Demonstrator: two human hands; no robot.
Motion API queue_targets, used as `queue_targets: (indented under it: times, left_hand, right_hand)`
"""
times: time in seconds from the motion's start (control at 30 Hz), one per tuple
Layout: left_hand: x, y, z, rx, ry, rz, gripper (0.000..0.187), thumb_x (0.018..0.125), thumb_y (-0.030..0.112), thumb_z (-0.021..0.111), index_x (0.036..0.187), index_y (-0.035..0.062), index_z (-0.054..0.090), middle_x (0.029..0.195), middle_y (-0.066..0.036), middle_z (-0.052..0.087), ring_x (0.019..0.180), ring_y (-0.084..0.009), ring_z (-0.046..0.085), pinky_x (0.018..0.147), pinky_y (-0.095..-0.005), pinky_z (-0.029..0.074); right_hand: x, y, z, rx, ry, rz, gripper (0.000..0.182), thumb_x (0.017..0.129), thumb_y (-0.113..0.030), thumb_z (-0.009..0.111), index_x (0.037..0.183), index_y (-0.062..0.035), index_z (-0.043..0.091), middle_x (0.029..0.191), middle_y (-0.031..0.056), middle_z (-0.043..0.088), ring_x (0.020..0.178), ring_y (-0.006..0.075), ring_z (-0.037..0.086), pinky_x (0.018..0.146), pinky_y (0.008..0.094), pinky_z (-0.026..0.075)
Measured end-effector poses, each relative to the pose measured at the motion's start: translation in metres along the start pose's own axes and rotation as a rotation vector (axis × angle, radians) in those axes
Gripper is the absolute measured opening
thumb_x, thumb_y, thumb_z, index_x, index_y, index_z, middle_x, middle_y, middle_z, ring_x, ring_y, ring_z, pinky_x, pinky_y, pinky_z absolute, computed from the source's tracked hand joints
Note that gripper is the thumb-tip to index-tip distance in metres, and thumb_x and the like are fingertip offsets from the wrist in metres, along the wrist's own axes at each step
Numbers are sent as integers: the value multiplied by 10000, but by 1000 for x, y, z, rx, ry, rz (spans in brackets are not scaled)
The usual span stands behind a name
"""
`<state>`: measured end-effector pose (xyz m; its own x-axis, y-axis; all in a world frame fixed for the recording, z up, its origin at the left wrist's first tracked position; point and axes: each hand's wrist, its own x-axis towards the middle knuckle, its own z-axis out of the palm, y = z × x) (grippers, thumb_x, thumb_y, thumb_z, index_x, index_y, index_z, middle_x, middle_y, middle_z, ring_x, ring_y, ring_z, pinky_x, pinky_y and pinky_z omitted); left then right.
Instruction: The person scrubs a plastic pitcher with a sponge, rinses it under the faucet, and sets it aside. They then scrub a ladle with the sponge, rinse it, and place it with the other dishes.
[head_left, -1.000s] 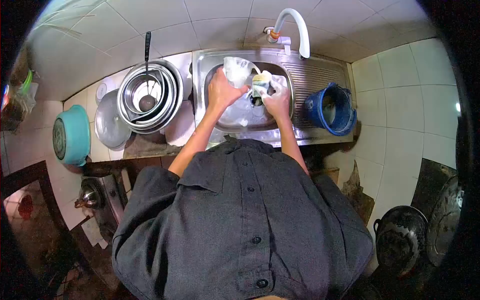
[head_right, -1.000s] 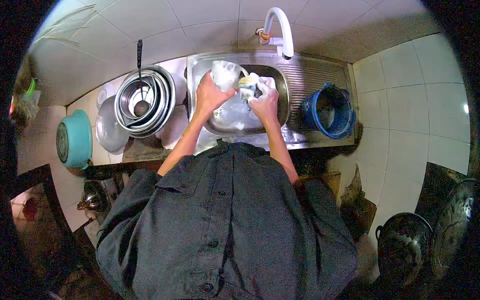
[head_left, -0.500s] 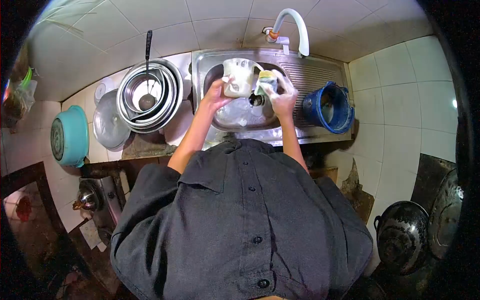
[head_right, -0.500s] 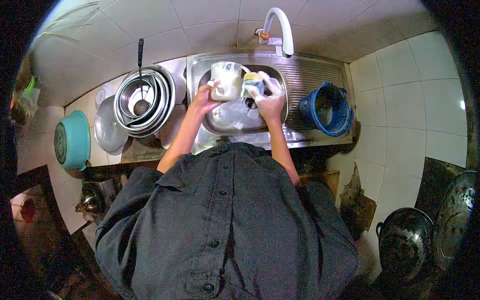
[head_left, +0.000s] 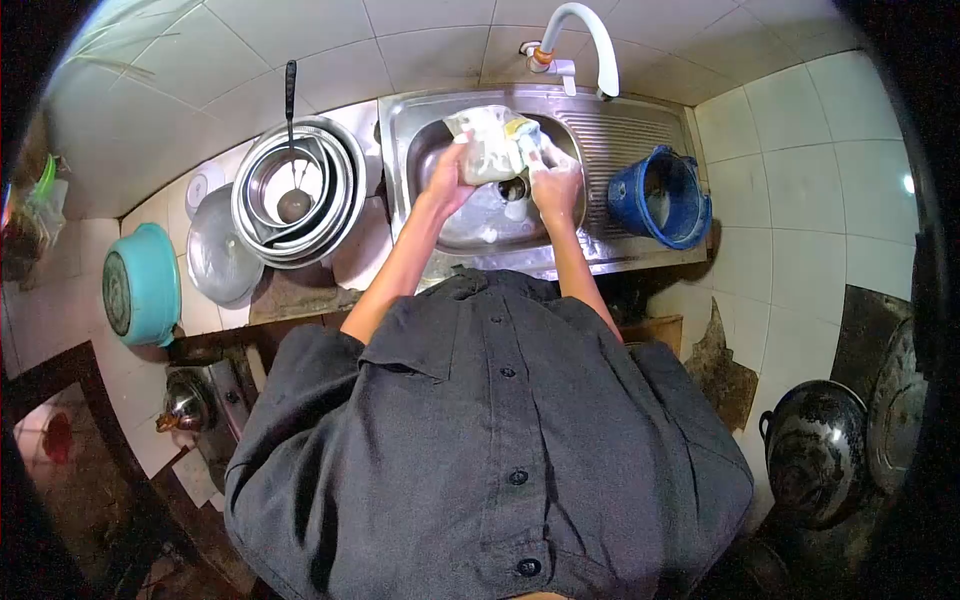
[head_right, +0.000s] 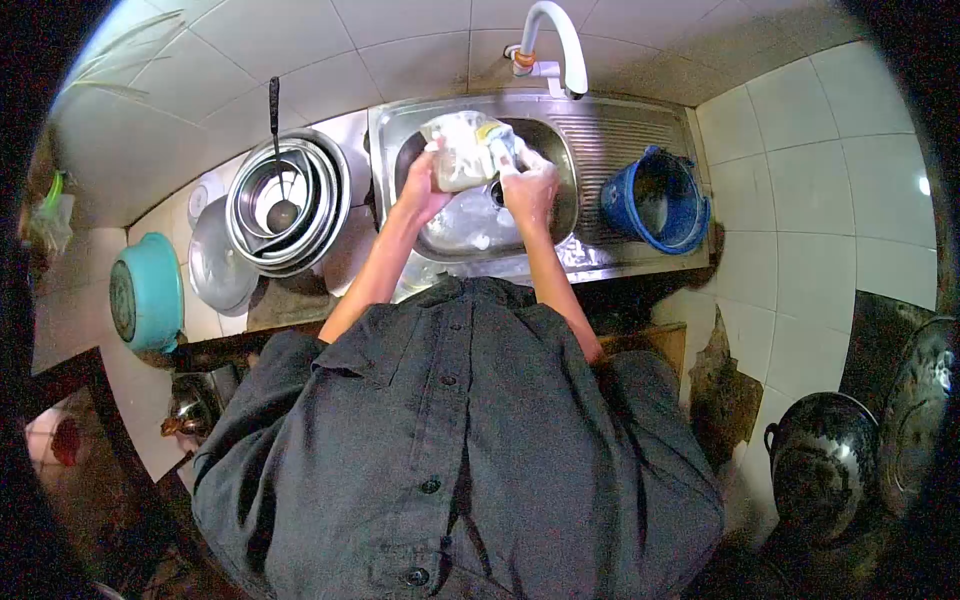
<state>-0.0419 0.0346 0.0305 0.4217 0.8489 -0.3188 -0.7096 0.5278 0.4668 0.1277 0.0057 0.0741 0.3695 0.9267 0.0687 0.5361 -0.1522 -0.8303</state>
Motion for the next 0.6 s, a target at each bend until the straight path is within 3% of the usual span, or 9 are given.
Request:
queue_targets:
  times: [0.1,0.17,0.3,0.33,0.37,0.43,0.47,0.6]
  left_hand:
    - [-3,8,-2,21,8,44,492,883,322,606,1289,71,488,1217,-83,589,1131,-229,578,978,-420,464]
    - [1,7,-12,89,-9,121,484,870,335,628,1263,82,505,1217,-79,579,1123,-226,580,959,-423,475]
    - [1,6,-14,82,102,52,461,849,337,659,1210,68,563,1156,-81,624,1060,-220,615,938,-403,488]
    - [4,5,-15,53,113,41,460,850,341,657,1204,61,572,1141,-84,635,1042,-223,625,935,-396,491]
    - [7,4,-16,25,121,31,460,851,345,655,1199,54,580,1126,-86,646,1025,-225,635,931,-390,493]
    - [5,4,-13,-27,82,-8,436,876,334,620,1205,51,578,1130,-93,649,1022,-223,639,918,-385,503]
    - [4,4,-12,-21,119,-40,423,886,324,601,1208,51,575,1136,-92,646,1024,-221,639,914,-385,506]
    - [2,2,-16,42,129,-17,422,920,324,535,1247,57,544,1173,-95,625,1059,-220,621,934,-396,500]
  right_hand:
    - [1,10,10,221,-57,7,305,858,-117,653,1112,52,655,1043,149,702,911,169,652,840,279,476]
    - [-5,-7,5,359,-160,219,282,892,-94,609,1134,44,649,1029,110,706,918,132,637,837,266,472]
    - [-5,24,29,406,-134,50,318,810,-126,707,1066,59,675,1026,116,706,892,109,629,791,275,486]
    - [-14,-5,21,385,-139,14,368,760,-164,757,1068,25,686,1003,130,712,890,179,665,800,309,505]
    - [-18,-15,20,380,-136,17,368,760,-164,757,1068,25,686,1003,130,712,890,179,665,800,309,505]
    - [-23,-28,20,36,-29,-295,319,724,-110,776,1009,14,705,988,133,707,883,211,672,821,322,501]
    - [-25,-35,22,27,1,-389,286,689,-111,783,950,-14,717,962,154,696,905,272,670,825,344,505]
    - [-18,-37,24,10,-9,-460,290,704,-175,773,957,-40,722,939,147,691,888,305,654,817,379,506]
